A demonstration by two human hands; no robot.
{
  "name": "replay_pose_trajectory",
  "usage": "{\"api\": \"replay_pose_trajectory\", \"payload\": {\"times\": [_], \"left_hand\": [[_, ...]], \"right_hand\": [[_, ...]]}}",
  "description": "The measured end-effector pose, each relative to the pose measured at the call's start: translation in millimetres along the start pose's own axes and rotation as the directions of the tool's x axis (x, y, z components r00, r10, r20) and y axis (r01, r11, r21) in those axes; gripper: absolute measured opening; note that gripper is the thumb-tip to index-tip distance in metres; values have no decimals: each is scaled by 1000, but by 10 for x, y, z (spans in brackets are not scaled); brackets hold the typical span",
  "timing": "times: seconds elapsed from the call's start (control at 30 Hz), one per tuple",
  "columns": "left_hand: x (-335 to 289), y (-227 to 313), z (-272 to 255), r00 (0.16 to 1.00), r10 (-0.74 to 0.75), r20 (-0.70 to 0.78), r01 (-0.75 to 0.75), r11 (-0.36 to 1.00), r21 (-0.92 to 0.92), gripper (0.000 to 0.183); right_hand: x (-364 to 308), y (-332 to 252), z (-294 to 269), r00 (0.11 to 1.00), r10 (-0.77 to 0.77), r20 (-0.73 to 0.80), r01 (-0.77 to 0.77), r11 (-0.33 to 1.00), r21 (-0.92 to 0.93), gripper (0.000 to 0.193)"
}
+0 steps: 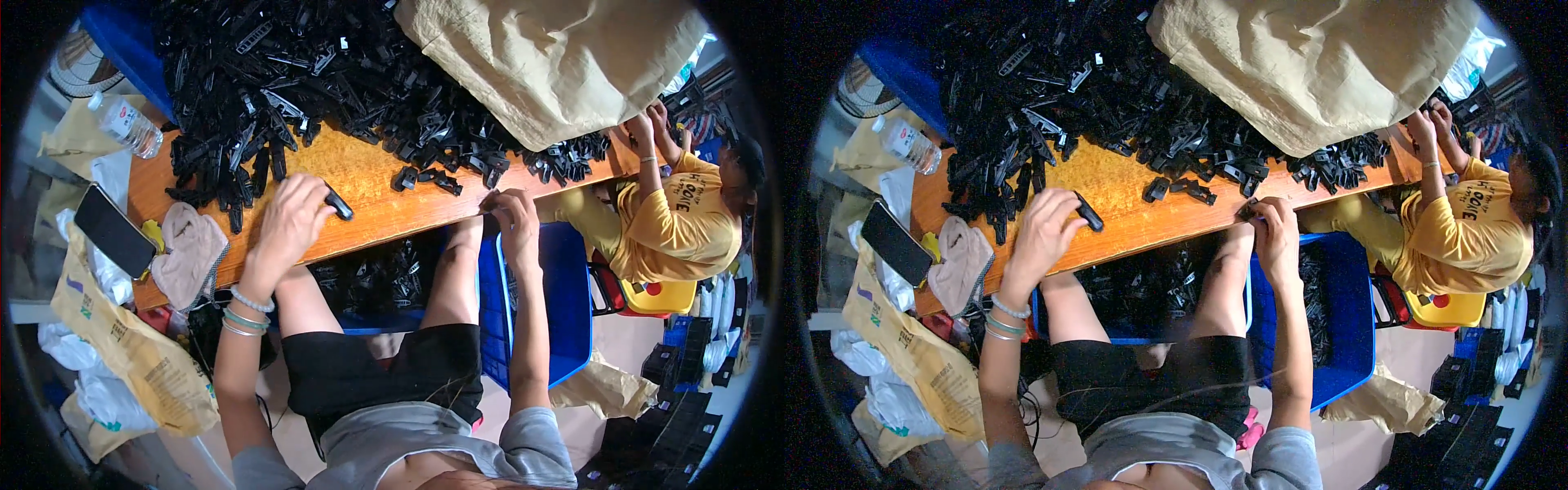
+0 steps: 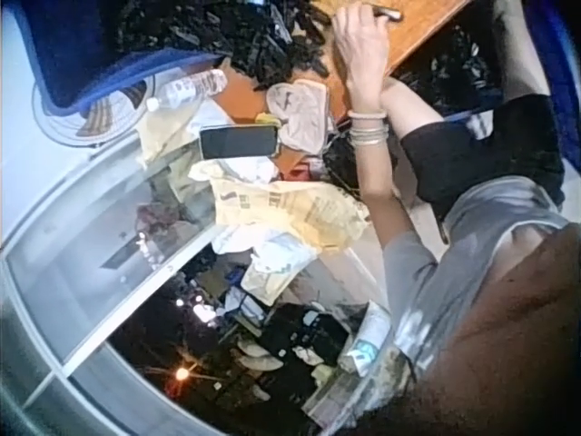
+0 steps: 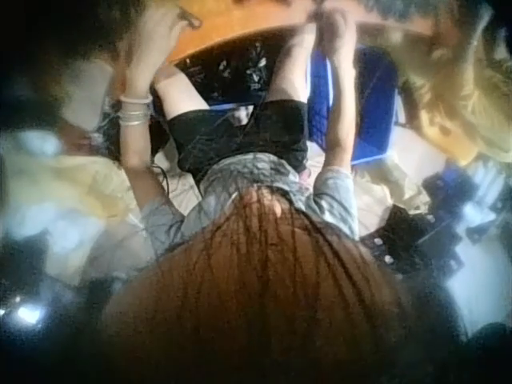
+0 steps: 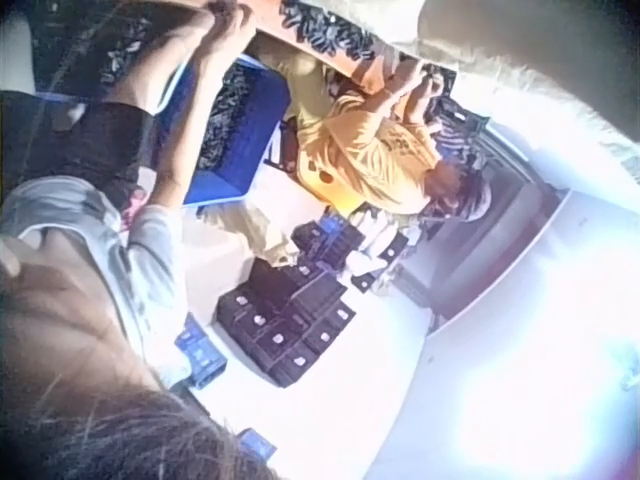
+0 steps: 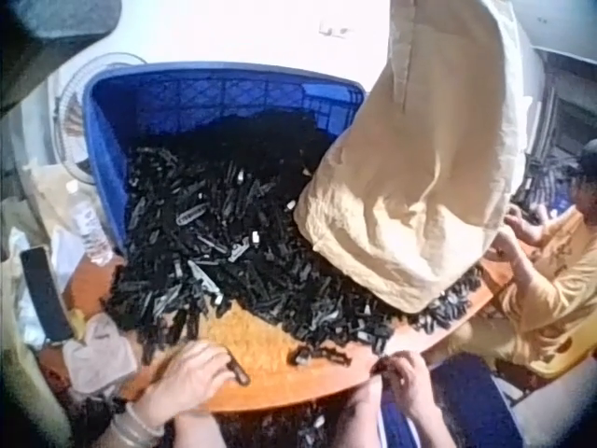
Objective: The person wipes their hands with a cloth, then repeatedly picks up plastic components from a pile on the table, assembles them together by hand, and drops them into a container below.
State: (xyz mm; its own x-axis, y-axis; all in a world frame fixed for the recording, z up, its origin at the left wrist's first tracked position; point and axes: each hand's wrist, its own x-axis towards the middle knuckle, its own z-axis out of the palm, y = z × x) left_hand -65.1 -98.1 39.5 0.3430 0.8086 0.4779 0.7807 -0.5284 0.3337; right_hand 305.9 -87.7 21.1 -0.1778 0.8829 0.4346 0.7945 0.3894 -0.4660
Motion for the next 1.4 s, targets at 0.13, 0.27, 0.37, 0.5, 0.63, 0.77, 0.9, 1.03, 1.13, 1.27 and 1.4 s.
{"api": "replay_pose_trajectory", "payload": {"times": [0.13,0.27,0.37,0.5,0.63,0.77,0.9,1.03,1.13,1.27,1.4], "left_hand": [[-131,153,176,997,-48,-54,38,985,-171,16],[-184,229,182,971,-236,-34,204,897,-392,16],[-168,233,232,981,-117,-155,70,958,-279,17],[-211,244,281,977,-118,-177,68,962,-263,18],[-237,226,293,975,-113,-194,63,967,-249,23],[-237,228,288,977,-122,-176,75,964,-254,23],[-198,230,277,974,-124,-188,71,962,-264,23],[-199,230,286,970,-128,-205,72,963,-259,23],[-204,241,271,969,-137,-204,79,960,-268,21],[-224,195,252,976,-153,-157,91,935,-343,21],[-220,182,234,975,-180,-128,115,909,-400,25]], "right_hand": [[-24,-127,149,989,28,-145,-9,991,133,18],[-128,-855,444,986,151,74,-168,884,436,16],[-52,-1301,645,949,229,218,-312,788,531,21],[-7,-1432,750,861,256,439,-487,663,569,22],[-48,-1381,823,981,4,194,-104,855,507,19],[-108,-1468,853,864,329,381,-504,585,636,21],[-60,-1455,879,771,434,465,-551,89,830,26],[-77,-1467,850,789,420,448,-572,238,785,28],[-103,-1449,815,896,347,277,-440,777,449,27],[-94,-1484,792,974,198,110,-220,946,239,23],[-59,-1486,811,980,176,89,-193,945,263,23]]}}
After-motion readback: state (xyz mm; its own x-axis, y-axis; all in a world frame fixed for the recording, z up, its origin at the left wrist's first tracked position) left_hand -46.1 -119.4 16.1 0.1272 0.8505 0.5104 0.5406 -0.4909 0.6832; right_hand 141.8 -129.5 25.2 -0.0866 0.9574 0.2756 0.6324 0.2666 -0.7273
